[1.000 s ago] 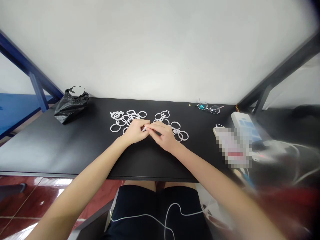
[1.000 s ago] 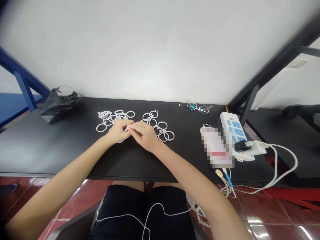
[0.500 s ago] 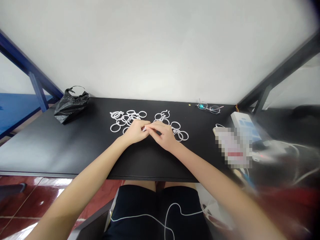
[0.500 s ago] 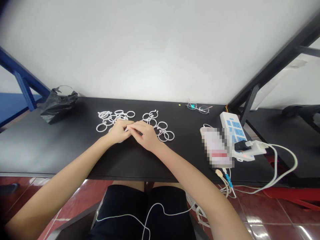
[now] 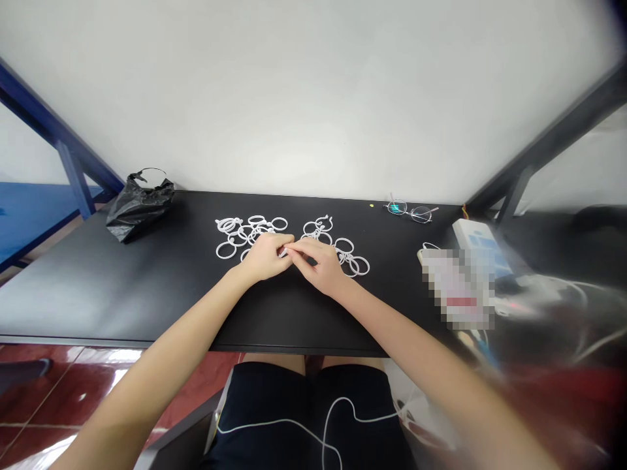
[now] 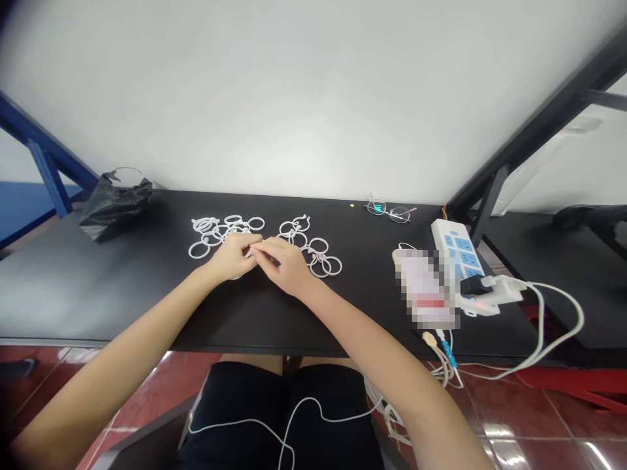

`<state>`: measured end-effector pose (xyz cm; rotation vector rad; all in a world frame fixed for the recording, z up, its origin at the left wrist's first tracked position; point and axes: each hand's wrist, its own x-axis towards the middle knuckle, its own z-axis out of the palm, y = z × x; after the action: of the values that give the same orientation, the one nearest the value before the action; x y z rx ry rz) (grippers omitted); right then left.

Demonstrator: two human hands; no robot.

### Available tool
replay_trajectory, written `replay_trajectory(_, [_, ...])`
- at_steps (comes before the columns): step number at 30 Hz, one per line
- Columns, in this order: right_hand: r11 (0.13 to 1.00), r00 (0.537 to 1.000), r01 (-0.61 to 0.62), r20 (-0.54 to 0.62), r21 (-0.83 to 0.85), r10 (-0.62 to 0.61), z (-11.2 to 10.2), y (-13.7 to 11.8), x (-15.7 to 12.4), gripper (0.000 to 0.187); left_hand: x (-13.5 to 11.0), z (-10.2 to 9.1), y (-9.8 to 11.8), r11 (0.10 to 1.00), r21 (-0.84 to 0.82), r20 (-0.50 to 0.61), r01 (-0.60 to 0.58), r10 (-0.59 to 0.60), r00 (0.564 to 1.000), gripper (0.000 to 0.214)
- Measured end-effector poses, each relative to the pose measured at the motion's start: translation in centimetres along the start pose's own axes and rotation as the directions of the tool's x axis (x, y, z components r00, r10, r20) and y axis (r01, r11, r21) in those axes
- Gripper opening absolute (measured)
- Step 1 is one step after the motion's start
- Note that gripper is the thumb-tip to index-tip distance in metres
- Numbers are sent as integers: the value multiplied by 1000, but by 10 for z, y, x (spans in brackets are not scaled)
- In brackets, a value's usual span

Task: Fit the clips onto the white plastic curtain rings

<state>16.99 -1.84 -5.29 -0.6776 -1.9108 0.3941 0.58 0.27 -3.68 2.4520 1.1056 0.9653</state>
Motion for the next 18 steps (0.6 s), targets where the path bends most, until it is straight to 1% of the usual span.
replay_trajectory(2, [1000, 1000, -22, 6, -10, 22, 0, 0, 0, 17, 0, -1, -1, 1000, 22, -4, 17, -17, 1000, 26])
replay_trajectory(5, [998, 999, -37, -19, -45, 36, 0, 1, 0, 15, 0, -4, -3, 996, 56, -24, 70, -69, 997, 17])
replay_trajectory(7, [994, 997, -61, -42, -85, 57, -1, 2, 1, 15, 1, -5, -5, 991, 90, -52, 104, -99, 994, 11])
replay_trajectory(9, [984, 994, -105, -50, -147, 98, -2, 5, 2, 15, 1, -7, -7, 980, 151, -94, 129, -115, 989, 12])
replay_trajectory(11, [955, 987, -162, -45, -249, 155, -2, 8, 2, 14, 2, -7, -8, 962, 227, -136, 153, -124, 983, 19])
replay_trajectory(13, [901, 975, -214, -24, -378, 222, -3, 11, 0, 11, 2, -8, -9, 937, 295, -158, 187, -145, 977, 24])
replay_trajectory(15, [843, 959, -241, 17, -480, 284, -3, 15, -2, 10, 2, -9, -11, 909, 350, -145, 228, -188, 971, 25])
replay_trajectory(18, [810, 935, -250, 85, -531, 344, -2, 19, -5, 12, 2, -10, -14, 870, 403, -97, 285, -269, 958, 23])
